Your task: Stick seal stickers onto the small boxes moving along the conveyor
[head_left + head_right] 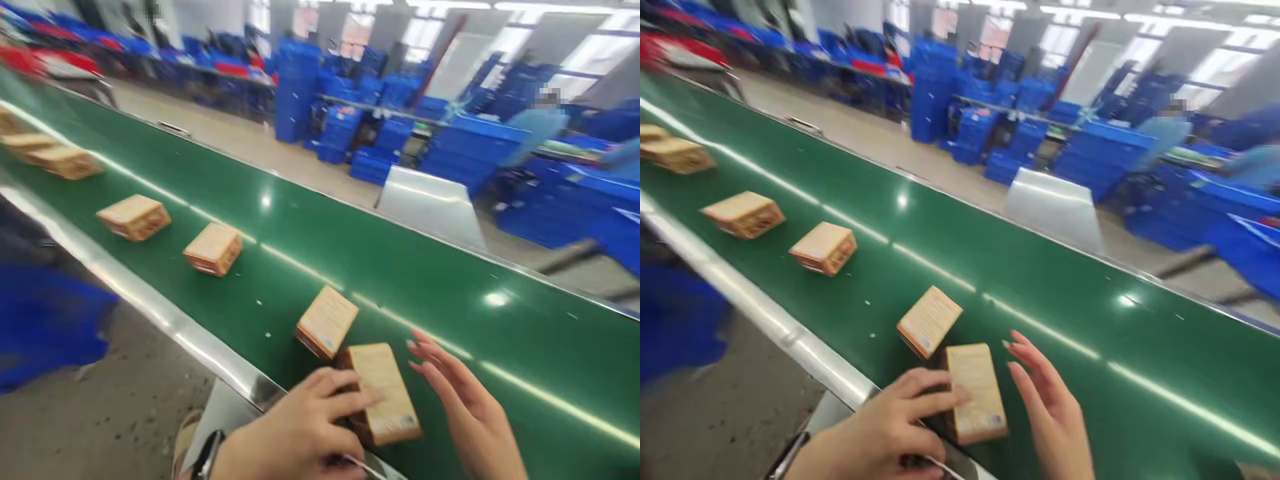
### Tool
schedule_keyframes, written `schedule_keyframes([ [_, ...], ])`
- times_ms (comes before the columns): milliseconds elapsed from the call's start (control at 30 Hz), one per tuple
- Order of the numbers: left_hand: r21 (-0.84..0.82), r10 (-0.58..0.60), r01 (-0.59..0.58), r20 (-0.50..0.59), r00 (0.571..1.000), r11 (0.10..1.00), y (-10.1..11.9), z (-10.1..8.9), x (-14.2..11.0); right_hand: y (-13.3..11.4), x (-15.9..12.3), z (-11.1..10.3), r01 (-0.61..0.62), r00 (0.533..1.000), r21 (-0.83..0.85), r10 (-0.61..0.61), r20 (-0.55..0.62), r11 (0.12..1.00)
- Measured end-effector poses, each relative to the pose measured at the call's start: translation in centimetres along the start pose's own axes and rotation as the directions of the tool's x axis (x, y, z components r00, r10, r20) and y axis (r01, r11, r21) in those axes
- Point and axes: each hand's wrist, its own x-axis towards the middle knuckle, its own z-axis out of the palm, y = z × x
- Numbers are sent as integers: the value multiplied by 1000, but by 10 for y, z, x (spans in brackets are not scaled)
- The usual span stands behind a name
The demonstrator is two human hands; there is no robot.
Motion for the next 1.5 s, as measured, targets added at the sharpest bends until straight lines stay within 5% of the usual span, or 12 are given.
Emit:
schedule_keyframes([
  [133,221,102,-115,69,992,968,0,-8,-6,-17,-27,22,-266,962,166,272,-16,950],
  [233,232,122,-136,73,990,963,6,-9,-8,-18,-34,35,-331,939,205,342,-20,921],
  [500,176,147,-152,46,988,973,11,-8,-1,-17,-49,23,-271,947,192,297,-120,943],
  [900,181,178,-200,131,975,963,15,-13,-3,-26,-59,32,-276,921,143,304,-243,950],
  [1367,210,228,-272,213,950,939,15,-16,4,-30,-59,32,-163,901,-92,110,-420,982],
  [1500,199,259,-302,218,941,932,12,-19,2,-33,-46,22,-191,922,-308,62,-383,932],
])
